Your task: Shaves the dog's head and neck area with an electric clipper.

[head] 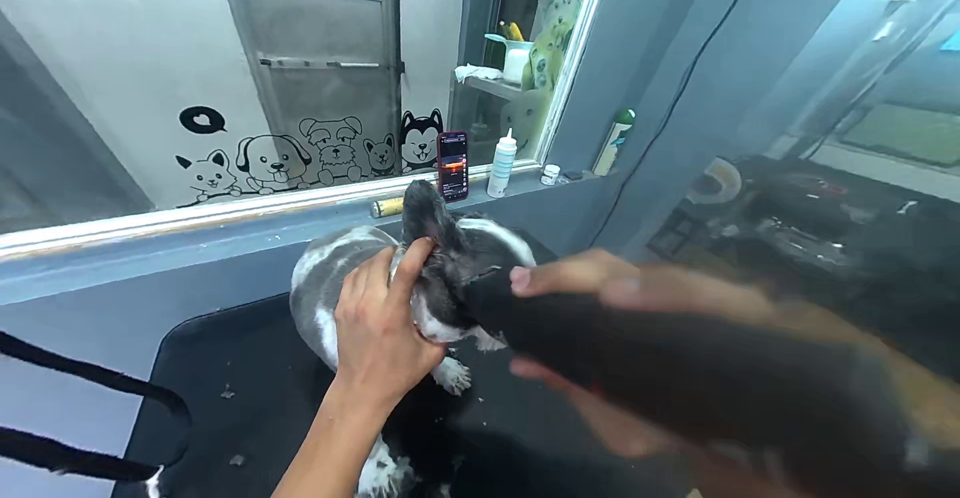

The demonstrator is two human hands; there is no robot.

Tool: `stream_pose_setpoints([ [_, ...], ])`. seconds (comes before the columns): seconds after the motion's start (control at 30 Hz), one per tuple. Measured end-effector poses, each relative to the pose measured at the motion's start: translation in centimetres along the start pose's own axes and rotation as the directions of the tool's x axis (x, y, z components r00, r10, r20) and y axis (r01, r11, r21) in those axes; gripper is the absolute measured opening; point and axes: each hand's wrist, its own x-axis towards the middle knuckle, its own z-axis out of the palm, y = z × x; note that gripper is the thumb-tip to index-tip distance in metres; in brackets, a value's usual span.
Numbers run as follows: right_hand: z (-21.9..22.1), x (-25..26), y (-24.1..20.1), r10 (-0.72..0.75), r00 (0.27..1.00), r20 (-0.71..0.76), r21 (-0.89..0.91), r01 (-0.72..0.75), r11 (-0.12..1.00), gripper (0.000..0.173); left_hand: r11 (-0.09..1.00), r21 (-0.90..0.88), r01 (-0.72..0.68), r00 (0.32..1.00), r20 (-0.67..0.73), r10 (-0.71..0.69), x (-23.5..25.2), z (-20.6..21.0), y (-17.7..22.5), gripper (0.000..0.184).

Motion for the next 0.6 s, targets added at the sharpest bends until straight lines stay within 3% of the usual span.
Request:
stream_pose_setpoints([
  [0.07, 0.0, -0.4, 0.0, -0.037, 0.998, 0.046, 0.028, 0.036, 0.999, 0.054, 1.000, -0.007, 0.003, 1.000, 0.004, -0.003, 0.0, -0.1, 0.0, 0.082],
  [0.13, 0.1, -0.3, -1.0, 0.007, 0.995, -0.100, 0.084, 0.002, 0.996, 0.058, 1.000, -0.013, 0.004, 1.000, 0.005, -0.004, 0.1, -0.1, 0.1, 0.083],
  [0.27, -2.9, 0.0, -1.1, -0.018, 0.949, -0.316, -0.082, -0.009, 0.997, 0.076, 1.000, -0.011, 0.018, 1.000, -0.009, -0.019, 0.4, -0.1, 0.5, 0.085],
  [0.47, -4.8, 1.5, 0.5, -0.058, 0.938, -0.341, -0.055, 0.042, 0.998, 0.077, 0.988, -0.041, 0.149, 0.989, 0.028, -0.148, 1.0, 0.0, -0.1, 0.095],
  [0.53, -5.6, 2.2, 1.1, 0.000, 0.937, -0.350, 0.054, 0.020, 0.998, 0.076, 0.989, -0.019, 0.147, 0.989, 0.027, -0.147, 0.9, 0.3, -0.2, 0.093],
  [0.6, -6.5, 2.1, 2.2, 0.161, 0.909, -0.385, 0.287, -0.047, 0.957, 0.077, 0.990, 0.003, 0.142, 0.989, 0.027, -0.142, 0.9, 0.3, -0.4, 0.091],
])
